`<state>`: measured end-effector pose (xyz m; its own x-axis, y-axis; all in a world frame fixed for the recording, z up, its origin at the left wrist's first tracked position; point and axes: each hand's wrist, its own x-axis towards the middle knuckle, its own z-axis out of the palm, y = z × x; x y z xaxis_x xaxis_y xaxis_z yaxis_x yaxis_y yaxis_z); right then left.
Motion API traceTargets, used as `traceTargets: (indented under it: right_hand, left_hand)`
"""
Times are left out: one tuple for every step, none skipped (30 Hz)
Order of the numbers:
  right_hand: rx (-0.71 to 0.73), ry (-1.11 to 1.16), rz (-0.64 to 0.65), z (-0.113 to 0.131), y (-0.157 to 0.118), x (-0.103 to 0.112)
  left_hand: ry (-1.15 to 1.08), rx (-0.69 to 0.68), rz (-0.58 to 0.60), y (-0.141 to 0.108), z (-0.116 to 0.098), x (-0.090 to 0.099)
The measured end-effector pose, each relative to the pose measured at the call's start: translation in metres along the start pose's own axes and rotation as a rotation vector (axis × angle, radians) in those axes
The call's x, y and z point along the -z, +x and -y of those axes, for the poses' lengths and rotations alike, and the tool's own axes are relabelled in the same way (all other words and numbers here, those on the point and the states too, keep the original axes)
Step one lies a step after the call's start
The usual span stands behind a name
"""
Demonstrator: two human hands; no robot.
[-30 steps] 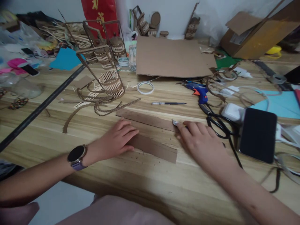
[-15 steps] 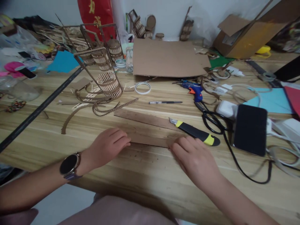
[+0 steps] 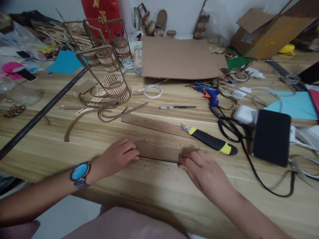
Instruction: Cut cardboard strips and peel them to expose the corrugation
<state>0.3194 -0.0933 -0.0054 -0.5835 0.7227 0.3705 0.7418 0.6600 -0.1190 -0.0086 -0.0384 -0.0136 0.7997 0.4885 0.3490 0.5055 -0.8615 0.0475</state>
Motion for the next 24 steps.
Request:
traceTargets:
  right_hand:
    - [-0.020, 0.039, -0.005, -0.001, 0.001, 0.001]
    - [-0.036, 0.080, -0.011, -0.002, 0.001, 0.001]
    - [-0.048, 0.123, -0.014, -0.003, 0.003, 0.002]
    - [-0.056, 0.168, -0.014, -0.004, 0.004, 0.002]
    - [-0.064, 0.216, -0.008, -0.006, 0.006, 0.003]
    - [-0.073, 0.267, 0.004, -0.007, 0.008, 0.004]
    - [-0.091, 0.316, 0.024, -0.009, 0.010, 0.004]
    - [-0.115, 0.360, 0.045, -0.010, 0.013, 0.004]
    - [-0.144, 0.399, 0.065, -0.012, 0.015, 0.004]
    - [-0.174, 0.434, 0.086, -0.013, 0.017, 0.004]
    - [-0.204, 0.463, 0.107, -0.015, 0.019, 0.003]
    - [-0.229, 0.486, 0.124, -0.016, 0.020, 0.003]
    - [-0.247, 0.504, 0.139, -0.017, 0.021, 0.002]
    - [-0.257, 0.518, 0.150, -0.018, 0.022, 0.001]
    - [-0.259, 0.528, 0.157, -0.019, 0.022, 0.000]
    - [-0.256, 0.535, 0.159, -0.019, 0.022, 0.000]
    - [-0.253, 0.537, 0.158, -0.019, 0.022, -0.001]
    - [-0.250, 0.537, 0.156, -0.018, 0.022, -0.001]
    - [-0.250, 0.531, 0.149, -0.017, 0.022, -0.002]
    - [-0.250, 0.520, 0.139, -0.016, 0.022, -0.001]
    - [-0.249, 0.506, 0.127, -0.014, 0.022, -0.001]
    - [-0.243, 0.487, 0.116, -0.013, 0.022, 0.000]
    - [-0.230, 0.464, 0.109, -0.012, 0.022, 0.002]
    - [-0.212, 0.434, 0.106, -0.012, 0.021, 0.005]
  left_hand:
    - [-0.032, 0.020, -0.016, 0.000, 0.001, 0.000]
    - [-0.065, 0.038, -0.029, 0.001, 0.003, -0.001]
    - [-0.097, 0.054, -0.032, 0.001, 0.004, 0.000]
    - [-0.129, 0.064, -0.028, 0.002, 0.004, 0.000]
    - [-0.158, 0.073, -0.018, 0.002, 0.005, 0.001]
    - [-0.185, 0.082, -0.005, 0.003, 0.005, 0.001]
    - [-0.208, 0.093, 0.007, 0.004, 0.006, 0.001]
    - [-0.228, 0.103, 0.016, 0.005, 0.006, 0.001]
    - [-0.245, 0.113, 0.019, 0.006, 0.008, 0.001]
    - [-0.258, 0.121, 0.016, 0.007, 0.009, 0.000]
    - [-0.267, 0.127, 0.010, 0.008, 0.011, -0.001]
    - [-0.273, 0.127, 0.005, 0.008, 0.013, -0.002]
    - [-0.273, 0.122, -0.002, 0.009, 0.014, -0.003]
    - [-0.265, 0.112, -0.008, 0.009, 0.016, -0.004]
    - [-0.243, 0.097, -0.010, 0.009, 0.016, -0.005]
    - [-0.208, 0.078, -0.007, 0.009, 0.016, -0.005]
    - [-0.164, 0.059, 0.000, 0.009, 0.015, -0.005]
    - [-0.119, 0.034, 0.008, 0.008, 0.013, -0.005]
    - [-0.080, 0.003, 0.019, 0.008, 0.010, -0.004]
    - [-0.053, -0.030, 0.030, 0.008, 0.007, -0.004]
    - [-0.038, -0.063, 0.036, 0.009, 0.004, -0.004]
    - [-0.030, -0.089, 0.036, 0.009, 0.001, -0.004]
    - [-0.027, -0.106, 0.036, 0.010, -0.001, -0.005]
    - [-0.026, -0.111, 0.039, 0.011, -0.003, -0.006]
